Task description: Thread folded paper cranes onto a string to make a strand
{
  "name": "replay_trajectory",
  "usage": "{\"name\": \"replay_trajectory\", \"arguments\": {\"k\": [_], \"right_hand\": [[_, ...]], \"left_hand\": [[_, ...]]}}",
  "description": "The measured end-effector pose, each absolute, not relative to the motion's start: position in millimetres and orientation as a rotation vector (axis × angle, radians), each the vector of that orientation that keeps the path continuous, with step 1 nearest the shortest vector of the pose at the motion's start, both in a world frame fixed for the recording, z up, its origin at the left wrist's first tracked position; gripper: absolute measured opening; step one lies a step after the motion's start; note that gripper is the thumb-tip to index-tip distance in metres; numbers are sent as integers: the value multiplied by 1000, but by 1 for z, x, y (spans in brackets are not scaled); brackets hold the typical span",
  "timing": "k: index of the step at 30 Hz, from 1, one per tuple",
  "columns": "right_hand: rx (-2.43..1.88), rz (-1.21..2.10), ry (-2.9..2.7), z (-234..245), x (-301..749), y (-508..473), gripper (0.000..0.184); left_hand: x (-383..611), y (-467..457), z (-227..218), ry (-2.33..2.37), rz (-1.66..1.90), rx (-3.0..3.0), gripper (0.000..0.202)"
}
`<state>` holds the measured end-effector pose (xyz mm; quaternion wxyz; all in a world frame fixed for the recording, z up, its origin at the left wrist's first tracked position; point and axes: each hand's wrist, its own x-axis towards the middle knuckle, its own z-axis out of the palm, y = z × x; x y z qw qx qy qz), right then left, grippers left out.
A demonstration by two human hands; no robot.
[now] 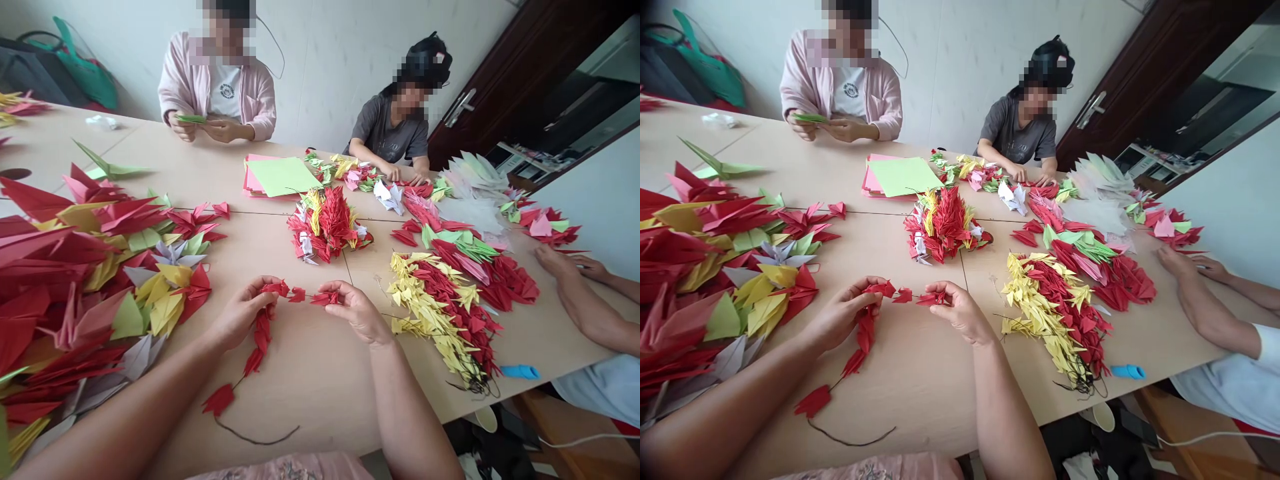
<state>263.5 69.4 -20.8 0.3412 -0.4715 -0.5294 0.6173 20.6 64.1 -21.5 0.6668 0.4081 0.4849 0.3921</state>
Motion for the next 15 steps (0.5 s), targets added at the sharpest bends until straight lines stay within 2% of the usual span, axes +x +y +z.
{"name": "replay_trajectory", "arguments": {"k": [9,15], "right_hand": [[-1472,1266,-1606,-29,267,72,27],[-1528,999,-1822,-29,261,71,31]], "left_hand": [[18,66,-27,1228,788,1063,35],[22,67,-22,1261,725,1189,38]]}}
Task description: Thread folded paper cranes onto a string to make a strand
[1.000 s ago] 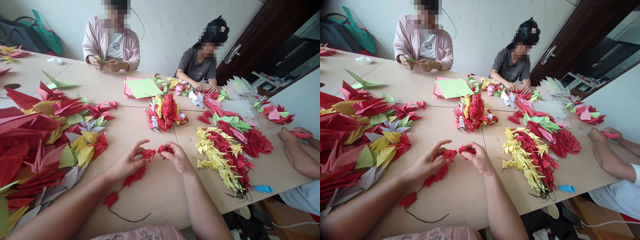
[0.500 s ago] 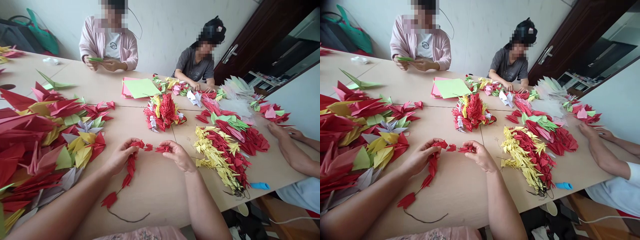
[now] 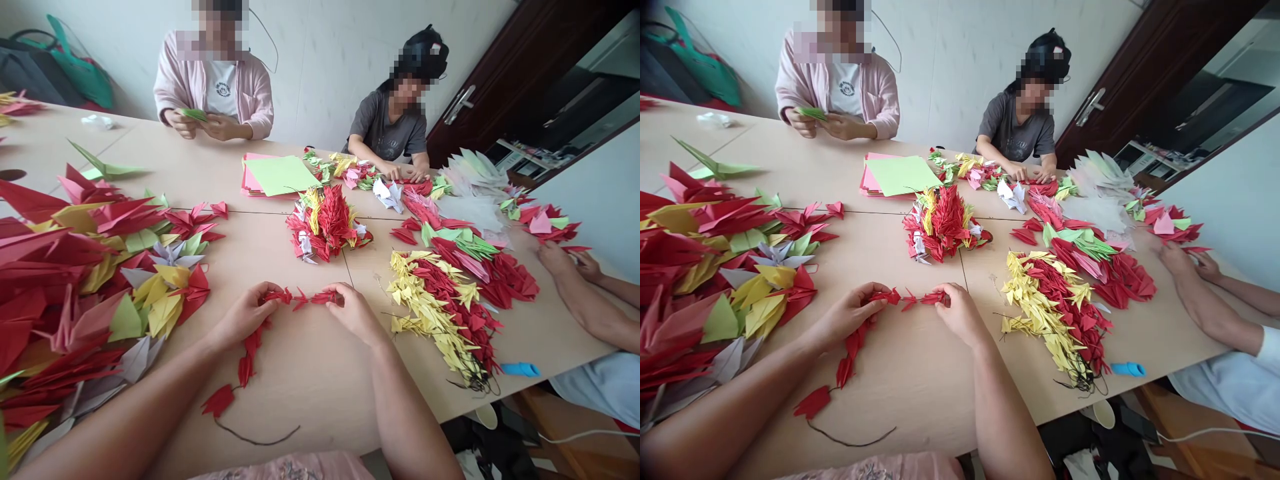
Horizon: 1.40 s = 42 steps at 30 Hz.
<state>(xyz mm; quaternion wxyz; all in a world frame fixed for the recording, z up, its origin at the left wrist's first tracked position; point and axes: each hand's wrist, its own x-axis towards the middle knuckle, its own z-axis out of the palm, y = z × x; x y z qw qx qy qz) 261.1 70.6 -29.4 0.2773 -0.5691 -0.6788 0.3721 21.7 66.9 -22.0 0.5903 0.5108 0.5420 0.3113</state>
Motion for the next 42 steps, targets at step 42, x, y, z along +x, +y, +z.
{"name": "replay_trajectory", "arguments": {"k": [42], "right_hand": [[-1343,389,-2197,-43,218,64,15]], "left_hand": [[21,65,-34,1069,688,1416,16]]}}
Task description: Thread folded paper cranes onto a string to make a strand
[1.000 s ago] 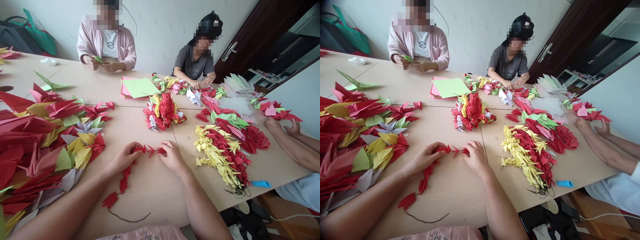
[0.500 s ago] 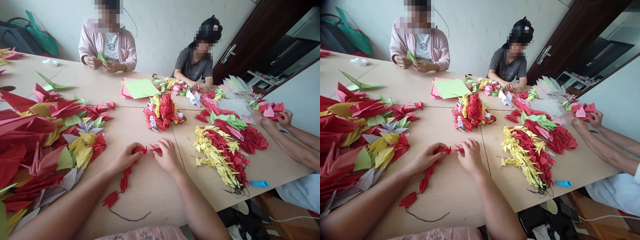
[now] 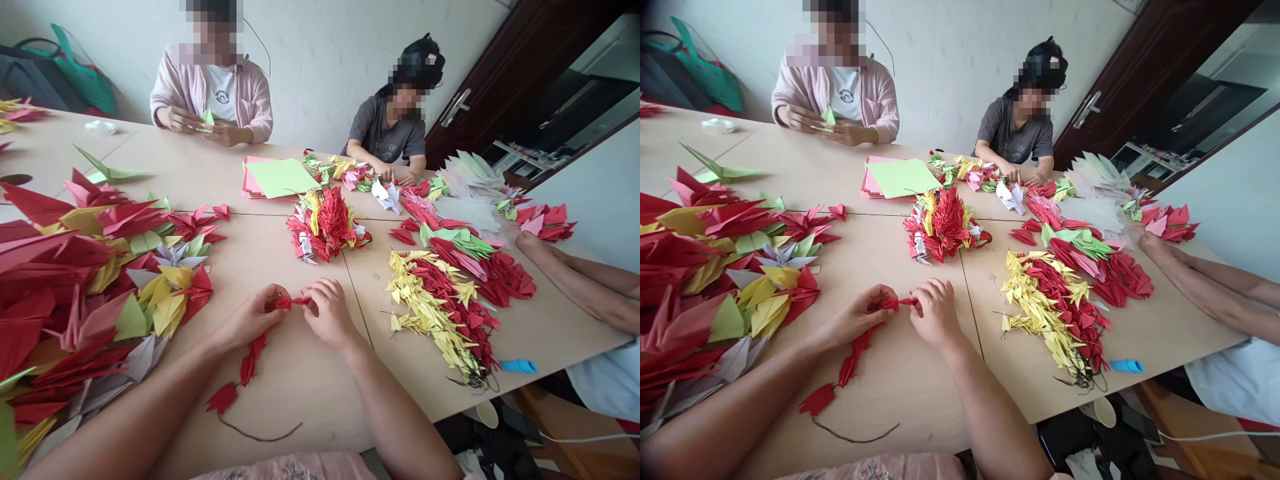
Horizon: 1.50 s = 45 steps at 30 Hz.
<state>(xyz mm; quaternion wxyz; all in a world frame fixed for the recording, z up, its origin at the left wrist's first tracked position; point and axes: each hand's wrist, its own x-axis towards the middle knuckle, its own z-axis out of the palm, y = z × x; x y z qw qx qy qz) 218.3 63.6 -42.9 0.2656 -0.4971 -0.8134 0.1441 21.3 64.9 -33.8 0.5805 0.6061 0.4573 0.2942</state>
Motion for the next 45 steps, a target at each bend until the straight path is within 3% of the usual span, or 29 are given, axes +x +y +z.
{"name": "replay_trajectory", "arguments": {"k": [5,10,16,20,26,35,45], "right_hand": [[-1305,389,-2209,-36,213,58,26],[-1214,415,-2224,-34,207,55,8],[-1221,392,-2168,-39,225,63,10],[-1253,356,-2134,-37,232,64,11],[-1164,334,-2270,-30,219,55,36],[-1130,298,-2271,-34,220,56,20],[-1237,270,-2103,-35,239,64,20]], "left_hand": [[25,61,-35,1070,692,1422,33],[31,55,-34,1057,697,1484,45],[28,56,-36,1085,698,1481,56],[29,58,-37,1095,717,1463,57],[30,56,-34,1061,705,1440,64],[29,55,-33,962,675,1397,76],[22,59,-32,1039,689,1337,70]]}}
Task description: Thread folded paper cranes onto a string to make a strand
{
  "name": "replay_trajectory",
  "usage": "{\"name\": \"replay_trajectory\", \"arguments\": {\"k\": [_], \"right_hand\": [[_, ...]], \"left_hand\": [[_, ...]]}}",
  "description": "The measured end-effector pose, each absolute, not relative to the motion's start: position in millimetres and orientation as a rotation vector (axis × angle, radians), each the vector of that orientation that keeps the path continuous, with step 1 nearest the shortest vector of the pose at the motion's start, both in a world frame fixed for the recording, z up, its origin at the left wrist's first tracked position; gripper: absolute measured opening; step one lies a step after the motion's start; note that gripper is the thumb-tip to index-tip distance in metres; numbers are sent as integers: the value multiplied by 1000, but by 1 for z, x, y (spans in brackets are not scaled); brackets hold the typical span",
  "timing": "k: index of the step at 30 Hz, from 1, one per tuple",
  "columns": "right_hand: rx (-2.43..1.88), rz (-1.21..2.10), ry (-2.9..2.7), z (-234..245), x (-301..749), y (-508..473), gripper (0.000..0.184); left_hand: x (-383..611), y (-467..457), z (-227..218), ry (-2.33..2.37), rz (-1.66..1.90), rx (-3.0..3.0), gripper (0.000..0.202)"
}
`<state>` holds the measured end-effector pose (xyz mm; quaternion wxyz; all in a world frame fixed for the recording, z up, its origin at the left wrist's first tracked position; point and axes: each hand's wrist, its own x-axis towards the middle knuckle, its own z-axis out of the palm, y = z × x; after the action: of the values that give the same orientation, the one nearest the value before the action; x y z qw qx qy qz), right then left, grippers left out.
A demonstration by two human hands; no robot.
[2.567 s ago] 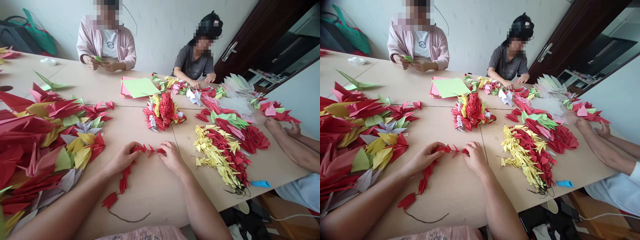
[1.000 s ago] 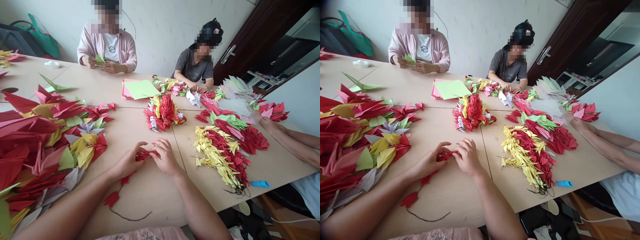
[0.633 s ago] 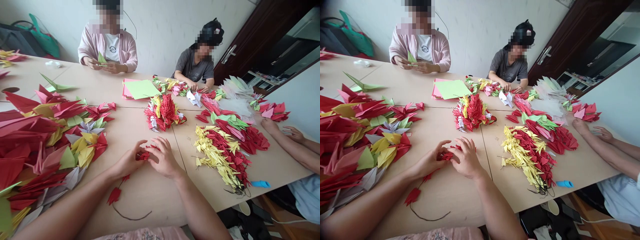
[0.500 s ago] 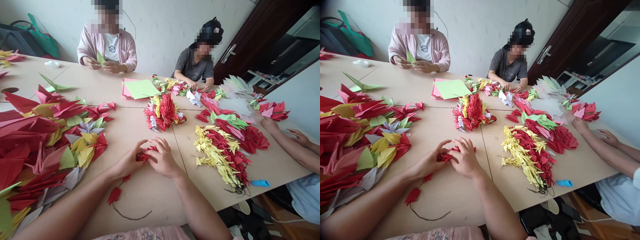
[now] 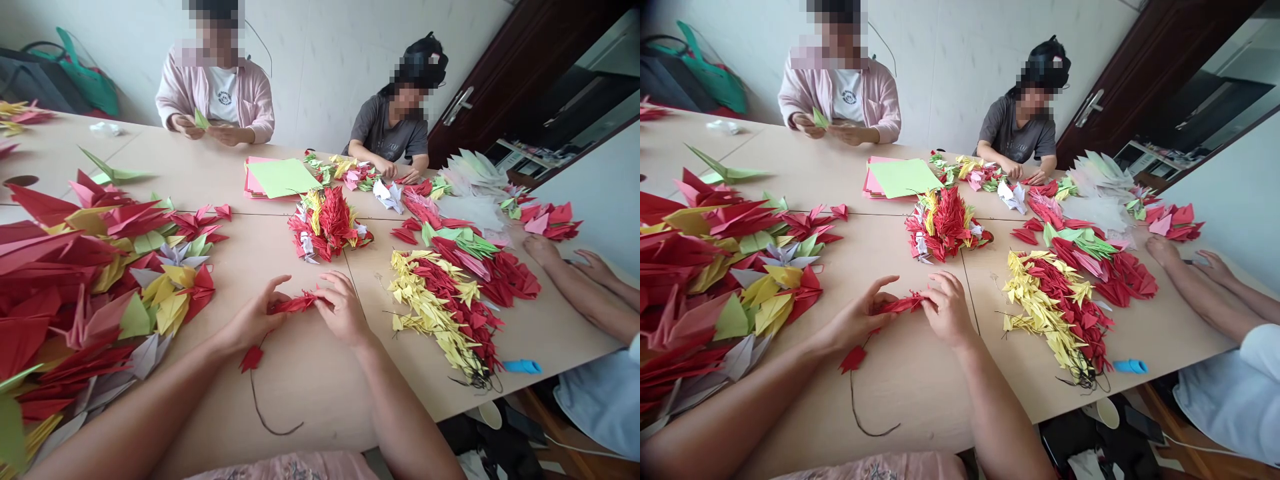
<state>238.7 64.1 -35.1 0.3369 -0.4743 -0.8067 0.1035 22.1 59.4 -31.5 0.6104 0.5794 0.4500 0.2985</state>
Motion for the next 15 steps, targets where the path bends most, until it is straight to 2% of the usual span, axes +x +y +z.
{"name": "replay_trajectory", "arguments": {"k": [5,10,15], "right_hand": [[-1170,280,-2224,-27,230,56,37],[-1146,269,-2264,-28,219,54,14],[-1189,250,-2222,-32,229,59,14]], "left_hand": [[25,60,-33,1054,707,1351,72],[27,58,-34,1051,725,1345,71],[25,60,-34,1081,754,1286,67]]}}
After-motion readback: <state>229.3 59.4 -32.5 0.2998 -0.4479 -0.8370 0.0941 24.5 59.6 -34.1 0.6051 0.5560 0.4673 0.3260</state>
